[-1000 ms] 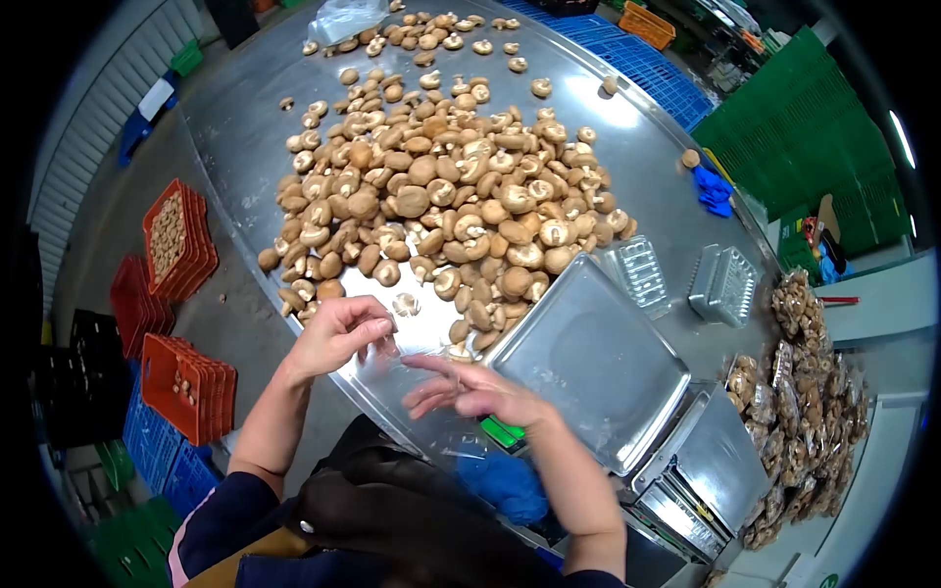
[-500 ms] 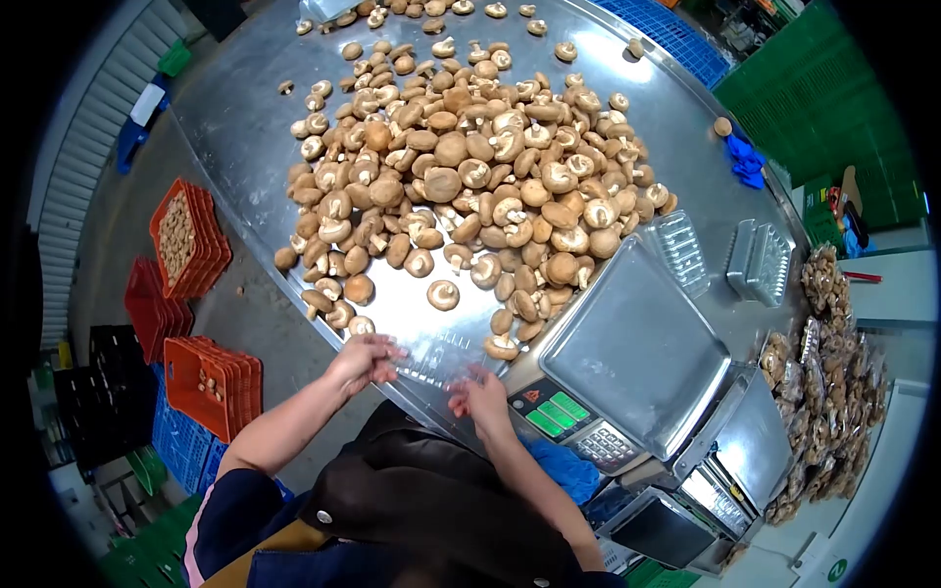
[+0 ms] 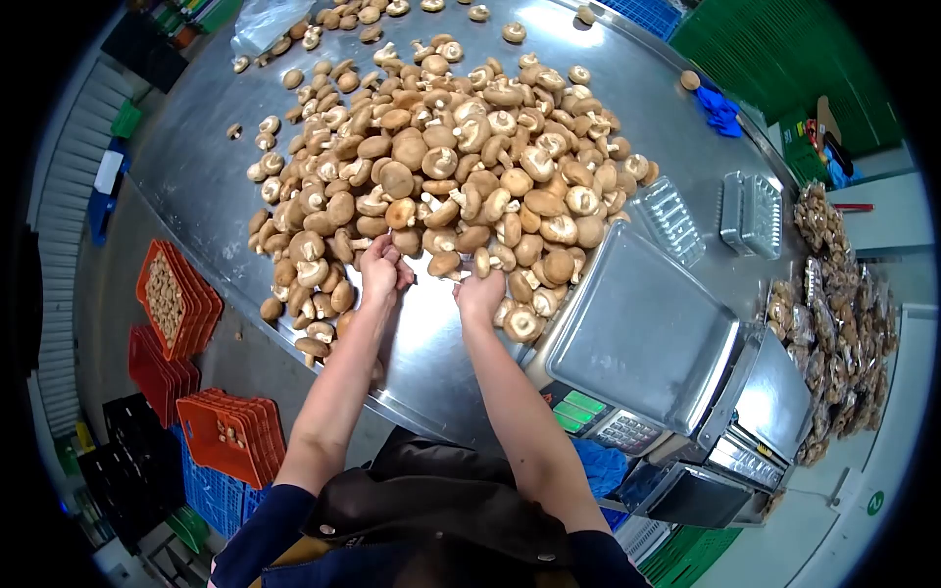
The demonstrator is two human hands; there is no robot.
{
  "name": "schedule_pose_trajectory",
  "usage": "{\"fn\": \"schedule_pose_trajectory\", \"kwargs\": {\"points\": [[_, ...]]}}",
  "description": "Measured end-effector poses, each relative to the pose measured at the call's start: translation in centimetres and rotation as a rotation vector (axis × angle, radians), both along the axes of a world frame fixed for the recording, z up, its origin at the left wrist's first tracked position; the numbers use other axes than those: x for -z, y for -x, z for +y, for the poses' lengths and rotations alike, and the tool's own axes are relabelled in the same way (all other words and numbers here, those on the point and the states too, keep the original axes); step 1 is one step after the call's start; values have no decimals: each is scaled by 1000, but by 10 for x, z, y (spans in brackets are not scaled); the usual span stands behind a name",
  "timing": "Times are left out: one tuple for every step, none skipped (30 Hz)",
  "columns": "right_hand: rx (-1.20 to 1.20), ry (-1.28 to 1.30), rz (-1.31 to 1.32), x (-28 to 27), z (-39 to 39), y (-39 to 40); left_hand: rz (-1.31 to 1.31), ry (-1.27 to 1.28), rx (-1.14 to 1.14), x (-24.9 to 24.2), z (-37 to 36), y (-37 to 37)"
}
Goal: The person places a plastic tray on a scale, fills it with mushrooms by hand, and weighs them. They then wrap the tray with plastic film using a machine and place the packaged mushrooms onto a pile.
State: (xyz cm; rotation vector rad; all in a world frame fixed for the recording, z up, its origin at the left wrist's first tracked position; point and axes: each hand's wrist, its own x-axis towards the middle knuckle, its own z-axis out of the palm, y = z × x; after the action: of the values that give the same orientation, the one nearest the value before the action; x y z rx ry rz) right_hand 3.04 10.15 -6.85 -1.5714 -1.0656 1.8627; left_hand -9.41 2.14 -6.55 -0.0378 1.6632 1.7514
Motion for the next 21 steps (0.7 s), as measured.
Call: {"fn": "schedule_pose_trajectory", "kwargs": {"points": [[19, -36, 33, 1, -2, -1, -7, -36, -38, 0, -1, -4], [10, -59, 28, -4, -5, -3, 0, -48, -50, -1, -5, -10], [2, -81, 24, -10, -11, -7, 9, -59, -62, -3, -11, -15], [-6, -99, 20, -16, -17, -14, -23, -93, -93, -4, -17, -20], [-31, -124, 55, -20, -23, -20, -54, -126, -124, -7, -24, -25], [-55, -149, 93, -24, -27, -27, -14, -117, -97, -17, -31, -31], [-76, -174, 132, -29, -30, -33, -13, -95, -136, -15, -37, -37], [-135, -170, 131, -33, -32, -41, -8, -93, -134, -24, -44, -43], [-155, -178, 124, -42, -35, -47, -5, -91, -133, -36, -49, -49], [-174, -187, 116, -53, -38, -53, 4, -80, -132, -45, -54, -55], [-192, -198, 110, -60, -39, -59, -14, -89, -149, -54, -58, -62], [-221, -180, 156, -63, -39, -68, -27, -88, -137, -71, -60, -68], [-234, -187, 154, -68, -40, -77, -41, -85, -123, -82, -63, -75], [-246, -195, 153, -78, -40, -85, 16, -62, -87, -83, -67, -79], [-260, -204, 153, -89, -41, -92, 52, -41, -53, -91, -68, -84], [-225, -225, 178, -98, -41, -100, 80, -56, -20, -99, -68, -89], [-212, -233, 186, -110, -40, -110, 108, -72, 14, -106, -67, -94], [-220, -277, 196, -114, -36, -121, 106, -87, 49, -117, -63, -100], [-228, -321, 202, -117, -31, -134, 102, -101, 84, -129, -59, -107], [-243, -330, 175, -129, -23, -147, 97, -115, 118, -135, -54, -115], [-263, -326, 104, -140, -15, -162, 103, -111, 203, -137, -50, -122]]}}
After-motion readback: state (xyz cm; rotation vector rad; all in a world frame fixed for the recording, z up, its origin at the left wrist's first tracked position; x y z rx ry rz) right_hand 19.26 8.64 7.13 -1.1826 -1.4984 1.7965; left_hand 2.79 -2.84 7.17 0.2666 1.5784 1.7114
